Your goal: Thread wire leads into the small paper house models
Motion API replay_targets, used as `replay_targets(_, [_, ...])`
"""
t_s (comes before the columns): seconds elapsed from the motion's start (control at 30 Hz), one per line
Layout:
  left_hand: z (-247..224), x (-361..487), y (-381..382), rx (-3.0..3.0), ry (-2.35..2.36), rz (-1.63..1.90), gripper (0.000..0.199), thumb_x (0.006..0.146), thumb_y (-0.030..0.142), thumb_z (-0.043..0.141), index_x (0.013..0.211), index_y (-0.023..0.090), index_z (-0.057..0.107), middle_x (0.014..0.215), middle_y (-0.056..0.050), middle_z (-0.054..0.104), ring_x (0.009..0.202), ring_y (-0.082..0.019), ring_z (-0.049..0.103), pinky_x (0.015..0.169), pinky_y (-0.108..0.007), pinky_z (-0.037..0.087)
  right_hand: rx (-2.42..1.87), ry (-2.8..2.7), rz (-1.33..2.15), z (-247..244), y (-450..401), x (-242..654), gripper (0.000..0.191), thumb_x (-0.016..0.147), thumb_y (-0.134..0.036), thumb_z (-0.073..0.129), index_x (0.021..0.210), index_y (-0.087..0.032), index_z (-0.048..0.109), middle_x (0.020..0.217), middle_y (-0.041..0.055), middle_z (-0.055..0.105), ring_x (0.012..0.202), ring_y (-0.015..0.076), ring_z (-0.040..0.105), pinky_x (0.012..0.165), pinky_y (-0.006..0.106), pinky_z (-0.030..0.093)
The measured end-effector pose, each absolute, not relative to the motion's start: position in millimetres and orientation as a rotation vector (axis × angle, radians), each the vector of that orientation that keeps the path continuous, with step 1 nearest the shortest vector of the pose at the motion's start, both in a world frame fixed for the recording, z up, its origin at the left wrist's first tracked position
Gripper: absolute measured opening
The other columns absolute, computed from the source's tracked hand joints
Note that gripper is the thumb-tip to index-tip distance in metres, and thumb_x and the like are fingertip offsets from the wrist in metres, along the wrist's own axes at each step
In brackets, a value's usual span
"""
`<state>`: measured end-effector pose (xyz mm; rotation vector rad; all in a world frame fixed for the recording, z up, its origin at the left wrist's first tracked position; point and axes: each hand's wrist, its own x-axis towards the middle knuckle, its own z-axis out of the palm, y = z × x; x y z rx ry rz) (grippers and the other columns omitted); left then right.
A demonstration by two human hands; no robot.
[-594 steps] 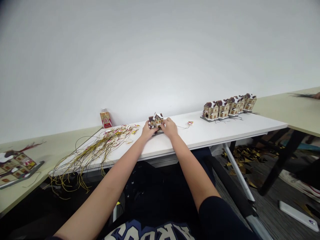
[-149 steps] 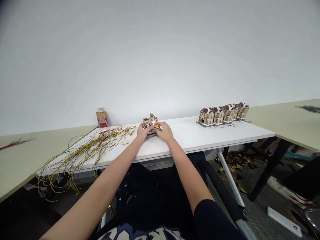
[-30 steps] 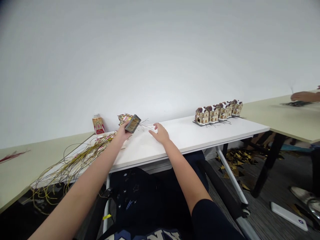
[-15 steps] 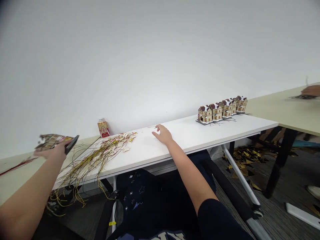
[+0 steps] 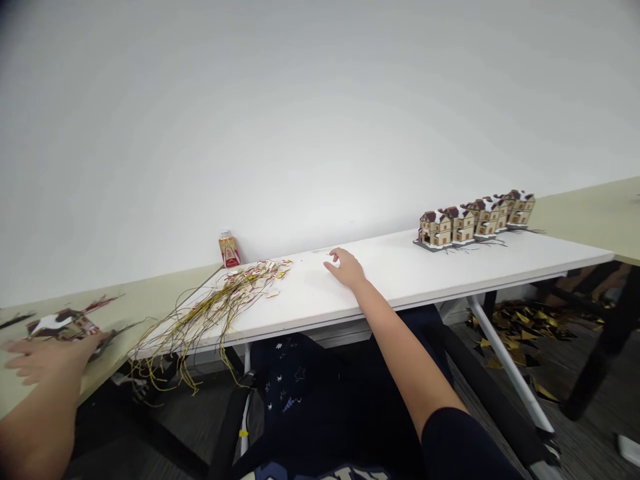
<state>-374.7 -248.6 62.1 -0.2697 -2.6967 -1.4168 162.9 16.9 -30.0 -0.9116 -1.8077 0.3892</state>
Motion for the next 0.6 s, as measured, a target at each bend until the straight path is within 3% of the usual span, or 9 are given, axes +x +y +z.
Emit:
replay_targets(0.1, [64.7,-364.3,-228.8,-0.285,-2.414,-1.176,0.127,0.049,0.051,0.081,0.145,0.036,-0.001,0.163,-0.014,-0.001,0.149,-0.034,0.001,0.114,-0.065,0.009,-0.912,-1.808,0.383,-29.9,16.7,163.4,0.026,0.081,-0.039,0.060,0.102,-0.023,0.060,0.093,0.0032,0.062,0.077,0.0187,0.057,0.072,0.032,0.045])
replay_targets(0.17, [71.1,-349.3,-211.4,-0.609,-2.237,-1.156,0.103,0.059,0.047,0.079,0.141,0.035,0.018,0.163,-0.010,0.003,0.148,-0.037,0.001,0.111,-0.069,0.008,-0.915,-1.807,0.377,-29.6,15.9,163.5,0.026,0.081,-0.037,0.060,0.102,-0.023,0.060,0.092,0.0031,0.061,0.077,0.0186,0.056,0.072,0.033,0.045])
replay_targets(0.23, [80.0,-331.2,-193.4,-0.939,-2.087,-1.194,0.065,0.070,0.040,0.074,0.127,0.032,0.042,0.156,-0.002,0.031,0.145,-0.034,0.024,0.111,-0.064,0.020,-0.921,-1.804,0.381,-29.3,15.1,163.6,0.025,0.081,-0.036,0.060,0.102,-0.023,0.059,0.092,0.0030,0.061,0.076,0.0185,0.056,0.072,0.033,0.045])
replay_targets(0.3, [88.8,-313.6,-176.7,-1.303,-2.068,-1.342,0.035,0.079,0.030,0.065,0.113,0.030,0.055,0.125,0.004,0.061,0.116,-0.023,0.058,0.103,-0.045,0.042,-0.930,-1.799,0.389,-29.4,14.5,163.6,0.026,0.081,-0.036,0.060,0.103,-0.023,0.059,0.093,0.0031,0.062,0.075,0.0183,0.056,0.072,0.033,0.045])
replay_targets(0.33, [92.3,-305.9,-169.0,-1.480,-2.115,-1.353,0.029,0.078,0.027,0.066,0.106,0.028,0.060,0.106,0.005,0.068,0.098,-0.019,0.063,0.096,-0.036,0.047,-0.931,-1.796,0.392,-29.5,14.5,163.5,0.026,0.081,-0.036,0.060,0.103,-0.023,0.059,0.093,0.0031,0.062,0.075,0.0183,0.056,0.072,0.033,0.045])
replay_targets(0.4, [96.7,-293.5,-155.7,-1.808,-2.219,-1.244,0.023,0.070,0.030,0.073,0.091,0.023,0.068,0.082,0.003,0.069,0.075,-0.017,0.061,0.079,-0.025,0.049,-0.925,-1.792,0.389,-30.0,14.6,163.4,0.025,0.080,-0.034,0.060,0.103,-0.023,0.059,0.093,0.0035,0.062,0.077,0.0188,0.057,0.072,0.033,0.045])
replay_targets(0.47, [97.5,-285.3,-144.9,-1.988,-2.280,-1.120,0.028,0.057,0.037,0.082,0.076,0.021,0.068,0.068,0.001,0.066,0.063,-0.017,0.057,0.065,-0.022,0.046,-0.915,-1.793,0.385,-30.2,14.9,163.3,0.025,0.080,-0.033,0.059,0.102,-0.022,0.059,0.093,0.0039,0.062,0.082,0.0198,0.057,0.072,0.032,0.045])
replay_targets(0.53, [95.4,-280.3,-136.5,-2.002,-2.340,-1.047,0.035,0.046,0.041,0.085,0.067,0.021,0.066,0.059,0.000,0.063,0.056,-0.017,0.054,0.059,-0.022,0.042,-0.911,-1.797,0.384,-29.9,14.9,163.4,0.024,0.080,-0.033,0.059,0.102,-0.022,0.059,0.093,0.0039,0.062,0.085,0.0200,0.057,0.073,0.032,0.044])
replay_targets(0.6, [91.6,-277.4,-130.0,-2.021,-2.363,-0.877,0.038,0.044,0.046,0.082,0.068,0.021,0.067,0.057,0.000,0.060,0.057,-0.018,0.054,0.059,-0.023,0.040,-0.921,-1.803,0.385,-29.2,14.5,163.6,0.025,0.081,-0.033,0.059,0.103,-0.022,0.059,0.094,0.0036,0.062,0.083,0.0191,0.057,0.073,0.031,0.044])
